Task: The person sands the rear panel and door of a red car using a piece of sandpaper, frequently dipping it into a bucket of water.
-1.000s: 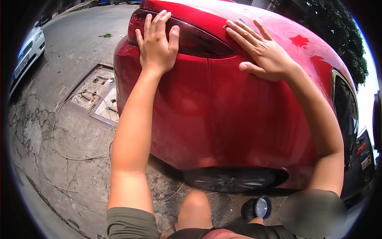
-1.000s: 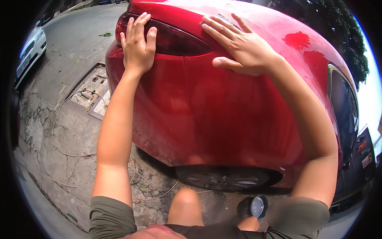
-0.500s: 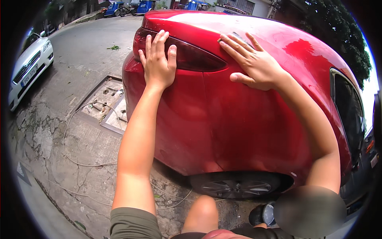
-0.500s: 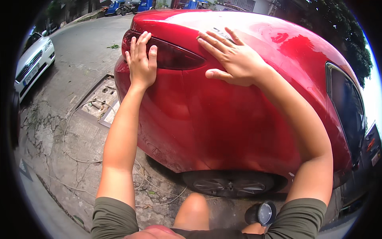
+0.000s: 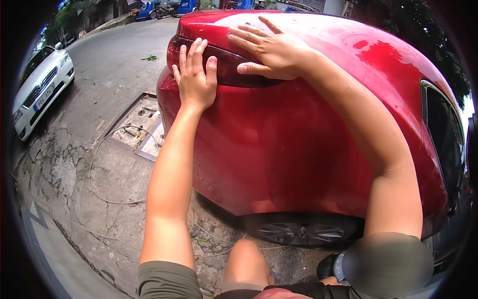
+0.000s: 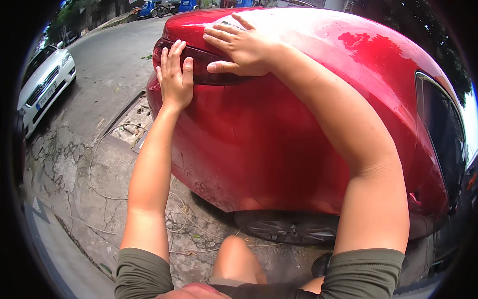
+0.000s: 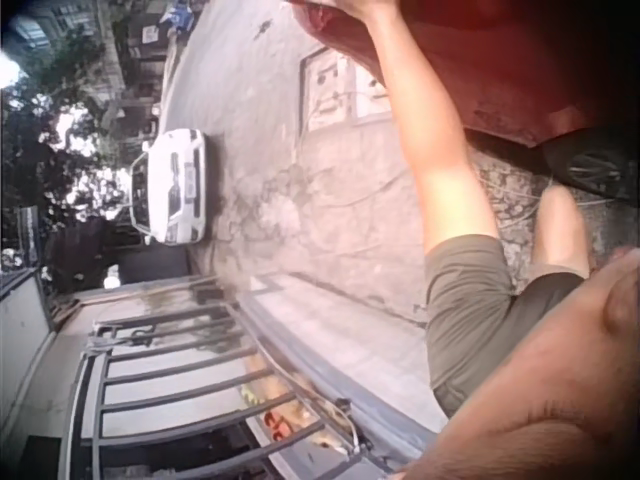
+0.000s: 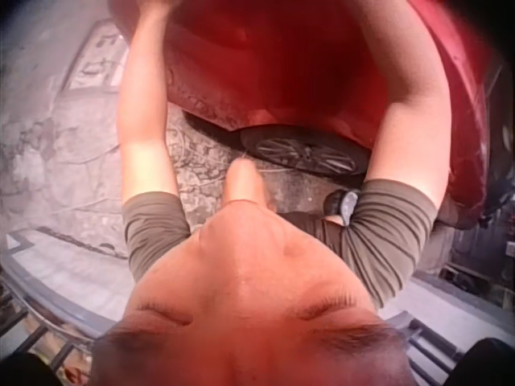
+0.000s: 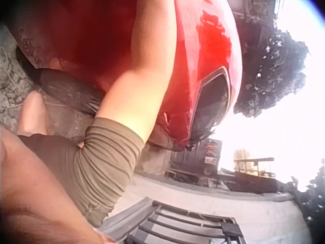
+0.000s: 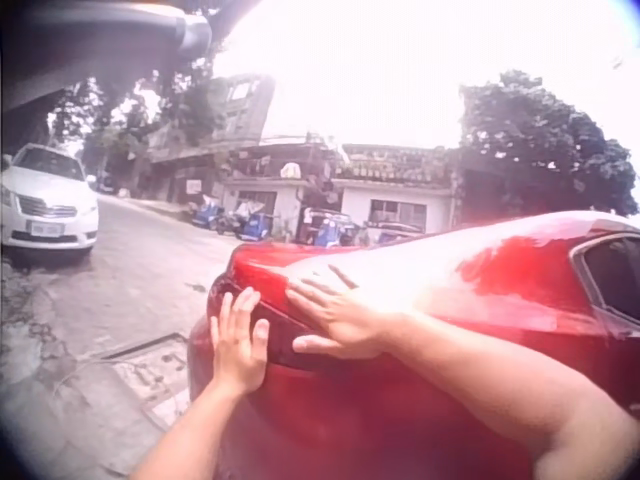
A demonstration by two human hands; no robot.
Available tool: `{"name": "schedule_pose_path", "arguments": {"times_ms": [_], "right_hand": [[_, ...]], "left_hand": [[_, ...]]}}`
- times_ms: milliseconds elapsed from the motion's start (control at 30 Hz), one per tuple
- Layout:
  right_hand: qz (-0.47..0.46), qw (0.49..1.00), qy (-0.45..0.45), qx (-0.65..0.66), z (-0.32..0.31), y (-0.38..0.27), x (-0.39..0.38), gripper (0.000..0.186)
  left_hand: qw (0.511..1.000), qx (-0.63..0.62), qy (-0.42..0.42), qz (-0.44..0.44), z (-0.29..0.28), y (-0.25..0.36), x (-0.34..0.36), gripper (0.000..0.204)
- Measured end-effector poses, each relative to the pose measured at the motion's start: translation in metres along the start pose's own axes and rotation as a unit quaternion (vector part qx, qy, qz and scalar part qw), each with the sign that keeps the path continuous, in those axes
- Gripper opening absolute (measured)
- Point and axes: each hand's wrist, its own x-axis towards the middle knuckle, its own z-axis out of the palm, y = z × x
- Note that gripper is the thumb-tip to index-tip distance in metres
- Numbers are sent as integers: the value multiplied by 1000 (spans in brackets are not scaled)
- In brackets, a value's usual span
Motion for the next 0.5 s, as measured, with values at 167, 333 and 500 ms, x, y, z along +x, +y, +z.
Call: {"name": "schedule_pose_path", "arguments": {"times_ms": [167, 333, 500], "right_hand": [[-16, 1000, -6, 13, -18, 7, -46, 90], [24, 999, -18, 37, -20, -17, -81, 98], [59, 998, 28, -1, -22, -8, -94, 90]], "left_hand": [[1000, -6, 9, 2, 1, 2, 7, 54], [1000, 23, -17, 11, -10, -5, 9, 60], [984, 97, -74, 132, 4, 28, 22, 74]]}}
